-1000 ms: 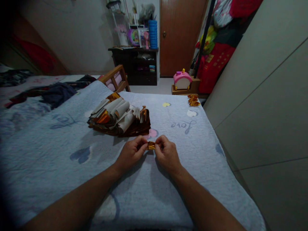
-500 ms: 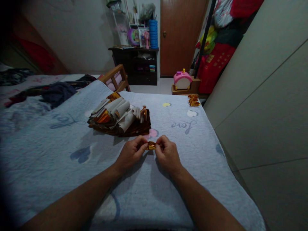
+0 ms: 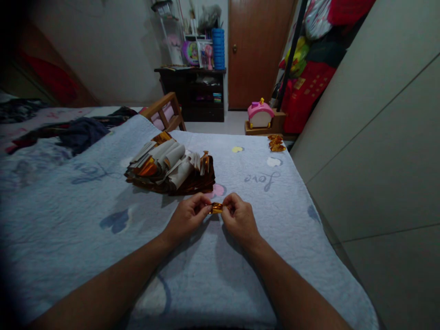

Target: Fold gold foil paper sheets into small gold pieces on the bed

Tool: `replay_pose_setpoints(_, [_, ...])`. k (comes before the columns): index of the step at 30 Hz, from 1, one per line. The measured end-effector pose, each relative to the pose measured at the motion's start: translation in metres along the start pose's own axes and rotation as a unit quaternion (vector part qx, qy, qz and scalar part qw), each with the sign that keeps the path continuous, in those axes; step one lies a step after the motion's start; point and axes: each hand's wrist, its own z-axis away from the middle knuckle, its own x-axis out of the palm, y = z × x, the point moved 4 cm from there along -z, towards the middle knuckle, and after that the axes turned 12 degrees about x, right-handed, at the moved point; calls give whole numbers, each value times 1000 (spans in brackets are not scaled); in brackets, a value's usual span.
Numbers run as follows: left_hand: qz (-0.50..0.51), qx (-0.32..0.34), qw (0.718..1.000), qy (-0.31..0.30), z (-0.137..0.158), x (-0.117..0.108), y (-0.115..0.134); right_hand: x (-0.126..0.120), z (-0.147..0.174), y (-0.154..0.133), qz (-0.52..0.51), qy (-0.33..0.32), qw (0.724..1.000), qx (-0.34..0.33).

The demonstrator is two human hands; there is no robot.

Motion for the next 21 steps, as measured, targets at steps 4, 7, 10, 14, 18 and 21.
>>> replay_pose_setpoints(4, [-15, 0, 1000, 0, 0, 0, 1, 1, 0, 0, 5, 1, 1000, -1])
replay_pose_setpoints(7, [-19, -3, 1000, -2, -1, -1, 2, 0, 0, -1, 9, 0, 1000, -4])
replay_pose_setpoints(10, [-7, 1, 1000, -5, -2, -2, 4, -1, -1, -2, 10, 0, 1000, -4])
replay_pose_setpoints(14, [15, 13, 1000, -9, -1, -3, 7, -1, 0, -3, 3, 5, 1000, -4])
replay_pose_setpoints(18, [3, 27, 999, -17, 0, -1, 8, 1, 1, -4, 14, -6, 1000, -14])
replay_pose_setpoints(21, [-6, 24, 1000, -15, 0, 1, 6, 2, 2, -5, 22, -9, 999, -26])
